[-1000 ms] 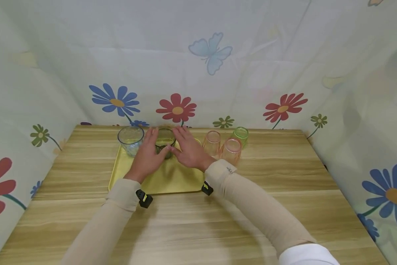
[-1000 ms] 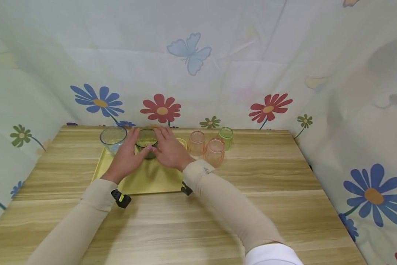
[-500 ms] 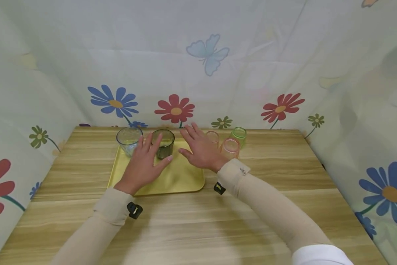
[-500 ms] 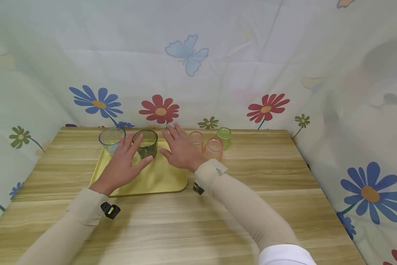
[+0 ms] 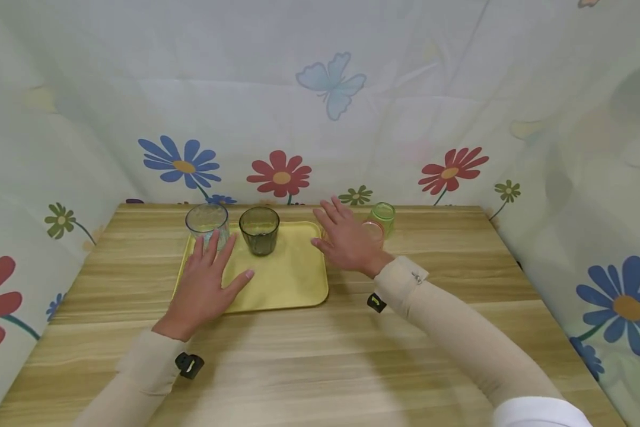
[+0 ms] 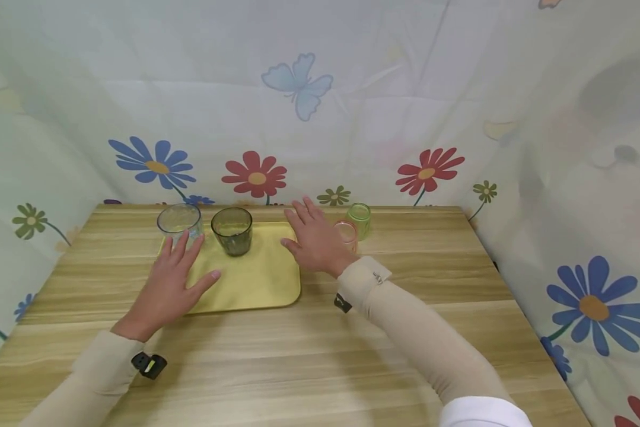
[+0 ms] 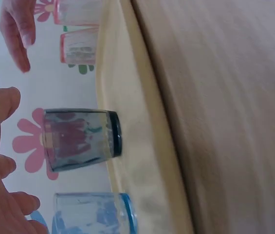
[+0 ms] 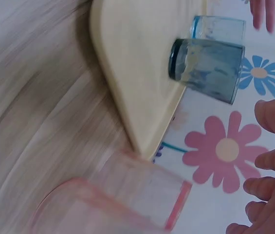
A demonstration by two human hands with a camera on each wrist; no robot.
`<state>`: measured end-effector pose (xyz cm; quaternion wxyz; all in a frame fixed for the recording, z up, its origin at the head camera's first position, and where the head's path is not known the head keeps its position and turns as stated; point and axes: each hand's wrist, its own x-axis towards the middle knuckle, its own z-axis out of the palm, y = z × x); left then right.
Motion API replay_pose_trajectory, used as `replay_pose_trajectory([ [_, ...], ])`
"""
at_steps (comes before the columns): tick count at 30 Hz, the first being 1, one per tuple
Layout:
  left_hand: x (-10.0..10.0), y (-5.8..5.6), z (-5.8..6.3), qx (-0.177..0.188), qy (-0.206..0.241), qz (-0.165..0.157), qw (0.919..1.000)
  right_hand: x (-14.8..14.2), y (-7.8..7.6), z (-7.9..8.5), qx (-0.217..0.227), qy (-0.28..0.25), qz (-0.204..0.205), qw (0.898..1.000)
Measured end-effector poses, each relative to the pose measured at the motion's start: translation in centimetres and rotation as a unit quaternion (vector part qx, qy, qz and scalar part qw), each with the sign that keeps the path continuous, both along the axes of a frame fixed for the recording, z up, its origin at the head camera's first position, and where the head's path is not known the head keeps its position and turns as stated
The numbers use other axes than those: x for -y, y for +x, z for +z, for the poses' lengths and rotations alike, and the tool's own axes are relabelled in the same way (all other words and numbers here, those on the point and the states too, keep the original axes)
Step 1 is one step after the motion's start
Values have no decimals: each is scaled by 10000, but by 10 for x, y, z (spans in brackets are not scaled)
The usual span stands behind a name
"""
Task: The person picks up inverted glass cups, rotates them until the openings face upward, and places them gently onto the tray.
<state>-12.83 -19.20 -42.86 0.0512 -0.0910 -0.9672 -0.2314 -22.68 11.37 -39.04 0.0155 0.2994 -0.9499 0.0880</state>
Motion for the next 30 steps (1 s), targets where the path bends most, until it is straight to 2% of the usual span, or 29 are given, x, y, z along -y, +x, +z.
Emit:
replay_pose_trajectory([
  [6,19,9,-9,93,-10,91,9999,-20,0,-1,-131,168,-230,9995],
  [11,34,12,-17,207,83,158,9996,-35,0,-3,-160,43,-272,9995],
  [17,47,13,-27,782,356,277,9959,-56,0,-6,-142,-124,-374,9991],
  [22,52,14,-33,1135,378,439,9919,-74,0,-10,-199,55,-380,9991],
  [30,62,16,-38,1137,214,560,9917,-88,1,-14,-170,92,-291,9994],
])
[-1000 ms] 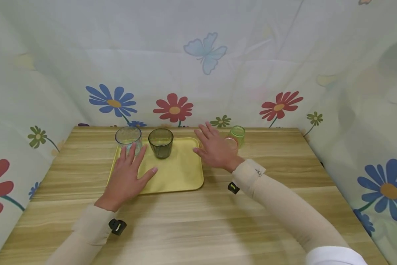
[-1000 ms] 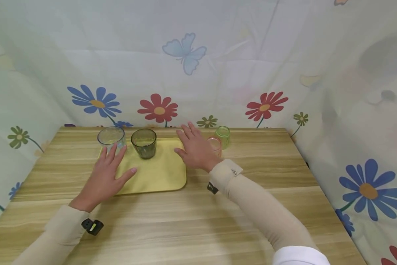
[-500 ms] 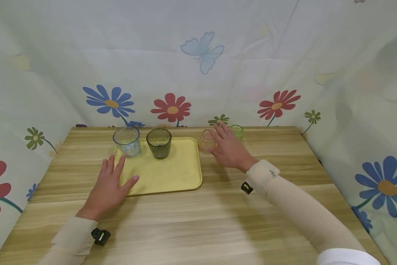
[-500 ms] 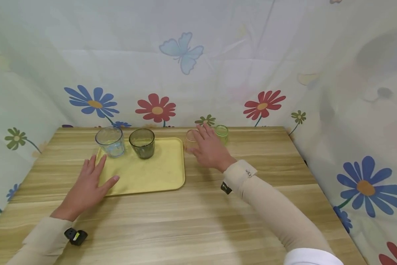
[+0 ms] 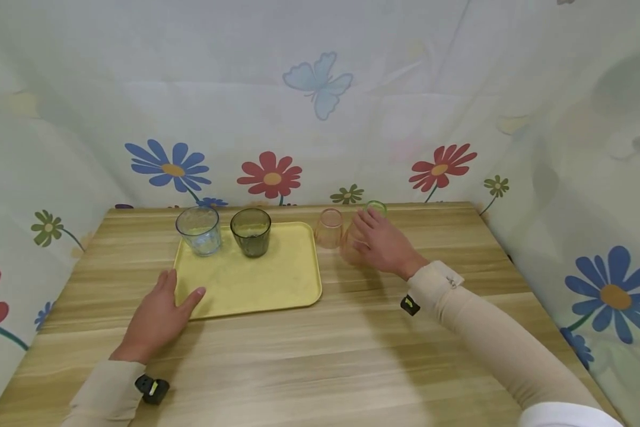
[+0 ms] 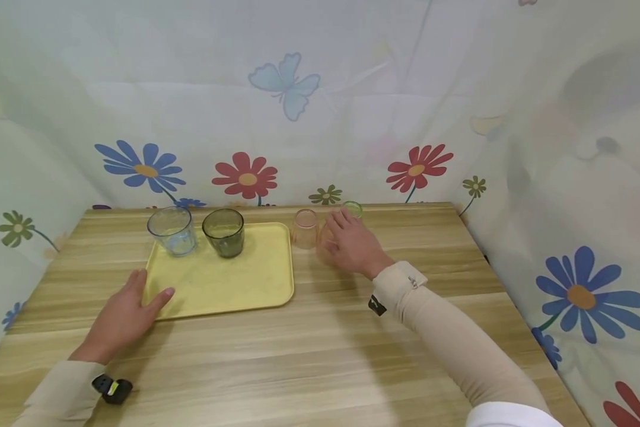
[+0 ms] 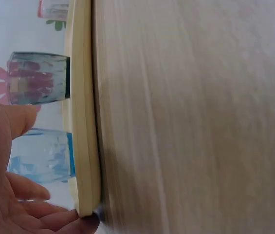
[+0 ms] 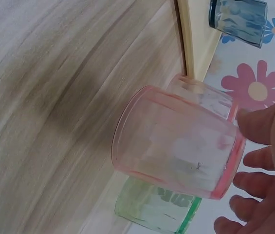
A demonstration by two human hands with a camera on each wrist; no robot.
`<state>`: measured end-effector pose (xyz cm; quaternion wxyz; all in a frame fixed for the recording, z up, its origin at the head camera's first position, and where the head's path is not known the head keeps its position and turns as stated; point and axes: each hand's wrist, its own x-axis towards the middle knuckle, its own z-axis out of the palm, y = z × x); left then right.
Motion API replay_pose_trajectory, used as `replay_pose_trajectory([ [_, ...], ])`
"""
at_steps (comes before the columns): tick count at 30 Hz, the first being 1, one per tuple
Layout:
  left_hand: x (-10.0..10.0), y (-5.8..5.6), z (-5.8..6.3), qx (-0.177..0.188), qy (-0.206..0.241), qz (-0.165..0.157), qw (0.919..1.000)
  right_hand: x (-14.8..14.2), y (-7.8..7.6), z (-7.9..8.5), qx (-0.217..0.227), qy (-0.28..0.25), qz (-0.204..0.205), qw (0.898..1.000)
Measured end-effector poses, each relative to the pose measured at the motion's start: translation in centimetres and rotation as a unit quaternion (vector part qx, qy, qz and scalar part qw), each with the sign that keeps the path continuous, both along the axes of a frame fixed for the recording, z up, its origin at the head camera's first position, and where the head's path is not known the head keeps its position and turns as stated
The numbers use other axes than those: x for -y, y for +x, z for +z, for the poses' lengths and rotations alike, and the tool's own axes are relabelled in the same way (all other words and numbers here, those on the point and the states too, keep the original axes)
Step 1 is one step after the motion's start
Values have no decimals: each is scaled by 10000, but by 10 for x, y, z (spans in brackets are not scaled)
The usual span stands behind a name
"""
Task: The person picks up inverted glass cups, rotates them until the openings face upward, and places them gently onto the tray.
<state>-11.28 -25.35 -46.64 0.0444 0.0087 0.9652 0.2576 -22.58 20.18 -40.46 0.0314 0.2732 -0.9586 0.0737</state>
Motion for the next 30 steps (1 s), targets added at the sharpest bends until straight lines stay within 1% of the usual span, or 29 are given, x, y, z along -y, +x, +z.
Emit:
replay_pose_trajectory([
  [4,5,1,-2,-56,-105,23,9999,1,1,0,25,-119,-17,9999],
  [9,12,1,-3,-234,-229,-69,9994,4,-2,3,-1,-301,-228,9993],
  [13,16,-1,-4,-399,-244,-209,9987,10,-6,9,29,-111,-393,9992],
  [17,18,-3,-7,-460,-230,-247,9984,17,-12,17,162,81,-515,9985],
  [24,19,-3,-10,-269,-196,-168,9993,24,-21,26,238,452,-441,9977],
  [30,26,-5,-6,-263,-244,-51,9993,28,-26,31,299,481,-437,9974],
])
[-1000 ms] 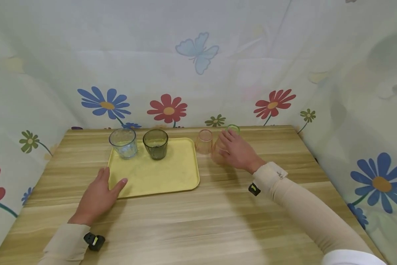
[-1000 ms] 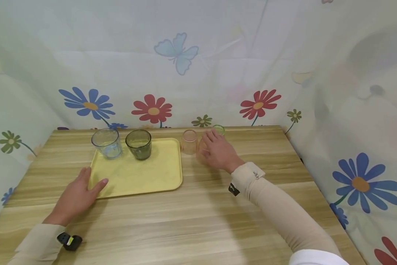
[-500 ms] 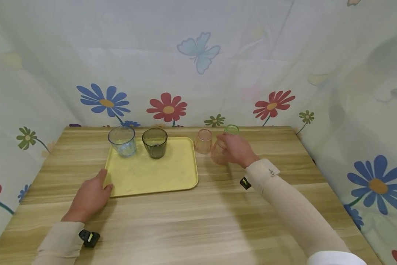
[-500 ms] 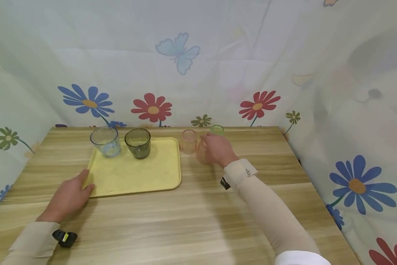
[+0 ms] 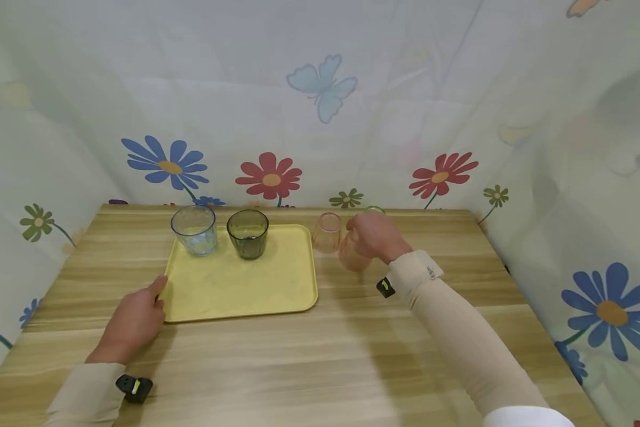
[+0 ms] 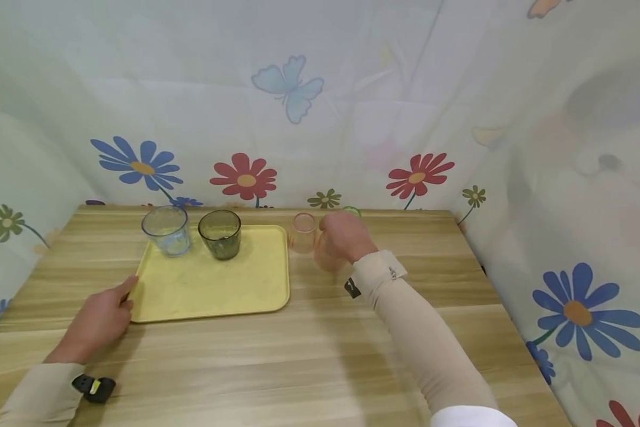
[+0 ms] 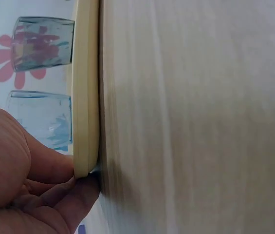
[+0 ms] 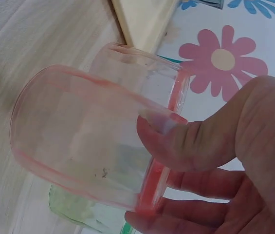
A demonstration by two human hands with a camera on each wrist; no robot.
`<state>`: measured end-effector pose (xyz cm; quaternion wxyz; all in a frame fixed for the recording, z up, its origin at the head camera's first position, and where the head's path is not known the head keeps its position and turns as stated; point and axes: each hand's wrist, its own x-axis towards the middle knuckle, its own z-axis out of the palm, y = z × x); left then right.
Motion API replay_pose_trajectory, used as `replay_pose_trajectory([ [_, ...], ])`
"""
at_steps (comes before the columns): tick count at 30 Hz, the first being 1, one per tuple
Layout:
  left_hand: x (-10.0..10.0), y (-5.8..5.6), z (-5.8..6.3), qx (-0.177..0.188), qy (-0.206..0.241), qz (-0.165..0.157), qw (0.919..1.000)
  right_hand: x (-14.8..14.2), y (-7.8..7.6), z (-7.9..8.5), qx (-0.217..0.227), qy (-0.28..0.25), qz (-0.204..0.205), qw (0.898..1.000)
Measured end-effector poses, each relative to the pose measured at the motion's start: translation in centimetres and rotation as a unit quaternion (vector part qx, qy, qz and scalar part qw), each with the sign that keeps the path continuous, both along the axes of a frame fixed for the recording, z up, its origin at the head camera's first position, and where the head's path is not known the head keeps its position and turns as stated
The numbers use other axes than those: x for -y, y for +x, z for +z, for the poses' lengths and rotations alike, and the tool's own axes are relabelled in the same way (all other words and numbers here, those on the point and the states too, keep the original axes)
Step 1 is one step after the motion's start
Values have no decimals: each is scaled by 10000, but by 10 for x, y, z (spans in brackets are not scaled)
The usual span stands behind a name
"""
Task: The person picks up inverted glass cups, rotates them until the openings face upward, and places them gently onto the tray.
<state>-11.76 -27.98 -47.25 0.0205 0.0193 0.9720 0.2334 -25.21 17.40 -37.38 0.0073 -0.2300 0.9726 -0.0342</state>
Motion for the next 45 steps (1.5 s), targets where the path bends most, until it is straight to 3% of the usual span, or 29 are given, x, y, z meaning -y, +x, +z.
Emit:
replay_pose_trajectory([
  [10,1,1,-2,102,-73,64,9999,2,0,-2,113,-55,-188,9997],
  [22,1,9,-4,-85,51,131,9999,3,-1,-1,-85,61,132,9999],
  [37,-5,4,-2,-40,98,180,9998,-8,2,4,-75,-130,505,9986],
  [45,-3,4,-1,59,79,186,9998,-7,8,13,132,-260,397,9988],
])
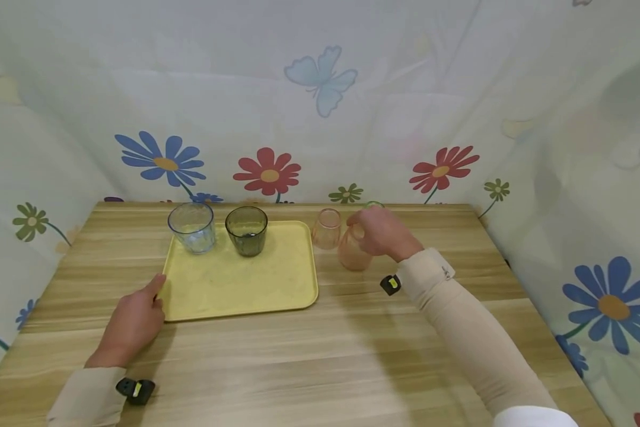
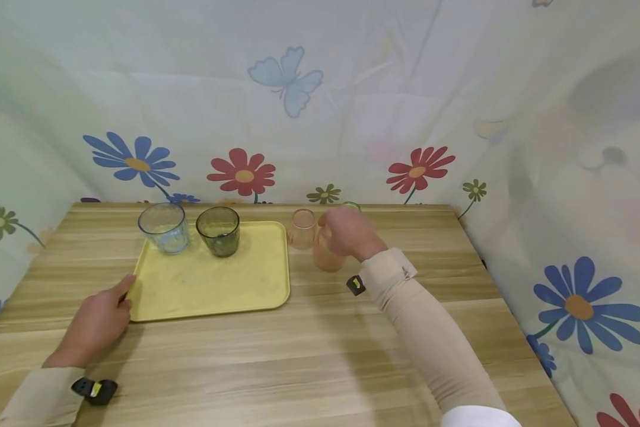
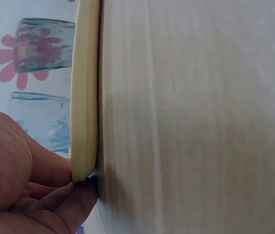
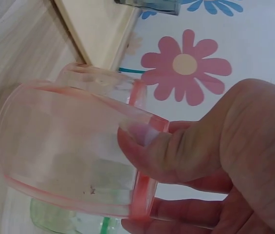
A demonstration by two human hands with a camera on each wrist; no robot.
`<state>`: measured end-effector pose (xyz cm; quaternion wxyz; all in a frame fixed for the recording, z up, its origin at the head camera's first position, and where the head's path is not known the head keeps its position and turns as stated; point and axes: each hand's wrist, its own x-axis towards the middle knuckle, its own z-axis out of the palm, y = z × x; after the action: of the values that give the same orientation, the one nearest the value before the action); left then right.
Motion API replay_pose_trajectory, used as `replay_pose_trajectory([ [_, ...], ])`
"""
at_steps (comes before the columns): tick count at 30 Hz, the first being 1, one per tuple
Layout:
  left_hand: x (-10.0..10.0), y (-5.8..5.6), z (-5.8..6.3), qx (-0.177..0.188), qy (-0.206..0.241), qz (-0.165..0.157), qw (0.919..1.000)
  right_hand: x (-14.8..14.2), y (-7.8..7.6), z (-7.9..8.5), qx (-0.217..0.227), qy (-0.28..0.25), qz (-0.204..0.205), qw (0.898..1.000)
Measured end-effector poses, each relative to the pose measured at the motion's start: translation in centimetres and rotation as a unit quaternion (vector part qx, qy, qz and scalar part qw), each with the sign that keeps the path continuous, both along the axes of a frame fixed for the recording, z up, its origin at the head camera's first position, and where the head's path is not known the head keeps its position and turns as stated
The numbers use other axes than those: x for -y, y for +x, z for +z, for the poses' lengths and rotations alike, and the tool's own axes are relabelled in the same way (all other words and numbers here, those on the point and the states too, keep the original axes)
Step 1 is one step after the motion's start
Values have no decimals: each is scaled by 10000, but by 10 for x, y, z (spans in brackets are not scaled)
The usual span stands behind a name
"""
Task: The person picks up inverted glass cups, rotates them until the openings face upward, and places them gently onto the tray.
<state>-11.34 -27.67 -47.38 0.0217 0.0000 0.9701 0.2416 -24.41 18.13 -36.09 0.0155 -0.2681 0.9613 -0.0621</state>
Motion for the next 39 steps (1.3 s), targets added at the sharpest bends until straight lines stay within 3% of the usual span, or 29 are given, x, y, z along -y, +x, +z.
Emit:
replay_pose_trajectory([
  [15,-1,0,-1,85,41,6,10000,6,10,30,129,7,-115,9999],
  [21,-3,2,-1,102,64,7,9999,9,13,42,24,178,48,9998],
  [31,-2,5,-3,21,96,-151,9998,13,17,57,-223,8,441,9988],
  [39,-7,3,-2,-50,71,-275,9996,15,20,63,-150,-94,421,9990],
])
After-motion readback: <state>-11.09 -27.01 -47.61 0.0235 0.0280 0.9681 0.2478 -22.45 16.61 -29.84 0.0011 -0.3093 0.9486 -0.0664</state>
